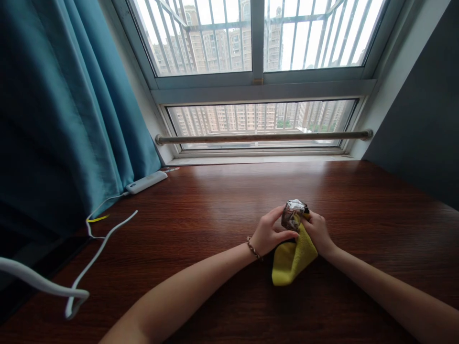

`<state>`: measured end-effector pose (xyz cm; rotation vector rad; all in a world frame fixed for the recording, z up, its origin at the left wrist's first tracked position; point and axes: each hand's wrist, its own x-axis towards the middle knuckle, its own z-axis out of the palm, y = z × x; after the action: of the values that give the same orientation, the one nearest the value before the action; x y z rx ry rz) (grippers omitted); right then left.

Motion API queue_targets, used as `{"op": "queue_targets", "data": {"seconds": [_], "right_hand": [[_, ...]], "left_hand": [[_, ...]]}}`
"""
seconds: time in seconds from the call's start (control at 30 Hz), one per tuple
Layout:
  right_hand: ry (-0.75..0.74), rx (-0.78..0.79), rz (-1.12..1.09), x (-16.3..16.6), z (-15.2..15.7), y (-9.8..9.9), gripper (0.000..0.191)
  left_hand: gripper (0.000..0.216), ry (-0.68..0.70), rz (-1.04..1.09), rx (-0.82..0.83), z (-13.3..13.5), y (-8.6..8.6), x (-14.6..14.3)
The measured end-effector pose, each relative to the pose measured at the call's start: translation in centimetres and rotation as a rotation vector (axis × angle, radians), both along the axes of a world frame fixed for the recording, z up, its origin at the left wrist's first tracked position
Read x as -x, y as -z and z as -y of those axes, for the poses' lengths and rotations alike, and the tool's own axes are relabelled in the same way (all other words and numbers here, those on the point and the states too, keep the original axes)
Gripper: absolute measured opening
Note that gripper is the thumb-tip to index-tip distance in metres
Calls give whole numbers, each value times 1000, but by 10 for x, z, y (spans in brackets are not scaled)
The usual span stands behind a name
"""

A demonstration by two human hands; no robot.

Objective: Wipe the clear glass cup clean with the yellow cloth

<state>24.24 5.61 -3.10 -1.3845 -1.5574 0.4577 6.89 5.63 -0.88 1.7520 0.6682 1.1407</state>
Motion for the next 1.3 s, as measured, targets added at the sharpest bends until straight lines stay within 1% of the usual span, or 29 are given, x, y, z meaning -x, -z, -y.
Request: {"op": "queue_targets", "data": {"seconds": [0.03, 0.07, 0.1, 0.17, 0.27, 0.33, 0.43, 0.5, 0.6, 0.7, 0.77, 0.9, 1.03, 1.13, 1.2, 1.3], "right_hand": [[-1, 4, -2, 0, 0, 1, 34], [-7, 11, -6, -1, -1, 1, 36], [-17, 18, -11, -1, -1, 2, 38], [-43, 33, -25, -1, 0, 3, 39], [-76, 33, -56, 0, 1, 3, 34], [-85, 24, -73, 1, 2, 2, 30], [-83, 30, -79, 2, 4, 1, 31], [-65, 45, -74, 2, 4, 0, 32], [-35, 71, -72, 0, 2, 3, 35], [-41, 102, -88, -3, -2, 8, 41], [-58, 116, -96, -4, -3, 11, 43], [-87, 109, -97, -3, -3, 12, 44], [-88, 65, -94, 0, 1, 6, 41], [-113, 50, -83, 3, 4, 0, 39], [-148, 52, -70, 3, 5, -2, 35], [-177, 64, -52, 2, 3, -1, 32]], "left_hand": [[73, 9, -10, -66, 0, 0, -1], [75, 19, -16, -111, 0, 0, -1], [74, 33, -11, -122, -1, 1, -2], [68, 77, 38, -31, -3, 2, -3], [59, 141, 100, 128, -7, 5, -2], [53, 139, 110, 172, -10, 7, -1], [46, 119, 116, 217, -13, 10, 0], [47, 116, 123, 251, -14, 11, -1], [65, 115, 136, 280, -12, 12, -2], [86, 116, 107, 234, -9, 11, -2], [90, 116, 84, 172, -6, 10, -3], [85, 171, 125, 175, -3, 8, -3], [77, 144, 153, 120, -4, 5, -1], [65, 165, 195, 187, -7, 5, 1], [61, 160, 169, 228, -8, 5, 3], [62, 79, 52, 166, -7, 4, 5]]}}
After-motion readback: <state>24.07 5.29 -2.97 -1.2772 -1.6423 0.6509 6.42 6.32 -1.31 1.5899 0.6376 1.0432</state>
